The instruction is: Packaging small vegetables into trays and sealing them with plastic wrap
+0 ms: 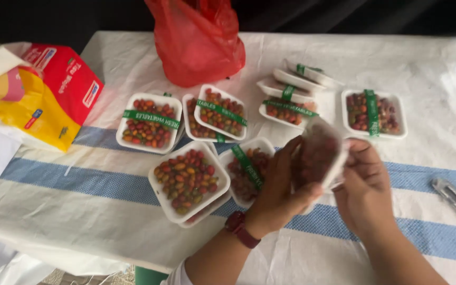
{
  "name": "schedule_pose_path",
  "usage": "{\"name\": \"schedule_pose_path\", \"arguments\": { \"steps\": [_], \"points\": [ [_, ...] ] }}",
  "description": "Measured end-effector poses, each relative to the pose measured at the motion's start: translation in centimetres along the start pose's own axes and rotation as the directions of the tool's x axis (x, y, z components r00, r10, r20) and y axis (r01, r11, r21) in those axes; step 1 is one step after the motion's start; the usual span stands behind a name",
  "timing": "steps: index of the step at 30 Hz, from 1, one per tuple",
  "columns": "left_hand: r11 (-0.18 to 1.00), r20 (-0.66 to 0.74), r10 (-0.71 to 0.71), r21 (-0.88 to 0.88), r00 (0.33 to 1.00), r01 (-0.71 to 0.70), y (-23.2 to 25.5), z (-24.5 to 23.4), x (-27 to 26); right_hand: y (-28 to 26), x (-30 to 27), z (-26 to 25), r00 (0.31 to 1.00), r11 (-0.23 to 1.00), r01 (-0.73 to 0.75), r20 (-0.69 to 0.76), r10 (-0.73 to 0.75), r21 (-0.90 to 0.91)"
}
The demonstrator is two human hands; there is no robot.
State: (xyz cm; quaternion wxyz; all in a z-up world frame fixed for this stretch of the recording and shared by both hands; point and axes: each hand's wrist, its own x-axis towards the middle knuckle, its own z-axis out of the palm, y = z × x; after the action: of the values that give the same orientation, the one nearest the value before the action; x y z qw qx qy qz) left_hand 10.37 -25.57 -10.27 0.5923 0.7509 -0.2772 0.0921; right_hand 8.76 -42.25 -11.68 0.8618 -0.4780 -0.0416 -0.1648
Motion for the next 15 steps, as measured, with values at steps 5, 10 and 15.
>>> {"name": "schedule_pose_path", "arguments": {
  "steps": [5, 10, 15],
  "points": [
    [0.355, 0.457, -0.084, -0.817, 0.886, 0.455, -3.7, 1.2, -1.3, -0.9, -2.1, 2.0, 0.991, 0.977, 0.037, 0.133, -0.009, -0.208],
    [-0.05, 0.493, -0.091, -0.87, 0.865, 0.49, -3.8, 0.4, -1.6, -2.1, -1.9, 1.7, 0.947, 0.86, 0.31, 0.209, -0.243, -0.406],
    [-0.028, 0.568, -0.114, -0.822, 0.815, 0.569, -3.0, 0.5, -1.7, -3.0, -1.8, 1.4, 0.708, 0.333, 0.701, 0.556, -0.435, -0.631]
  ]
}}
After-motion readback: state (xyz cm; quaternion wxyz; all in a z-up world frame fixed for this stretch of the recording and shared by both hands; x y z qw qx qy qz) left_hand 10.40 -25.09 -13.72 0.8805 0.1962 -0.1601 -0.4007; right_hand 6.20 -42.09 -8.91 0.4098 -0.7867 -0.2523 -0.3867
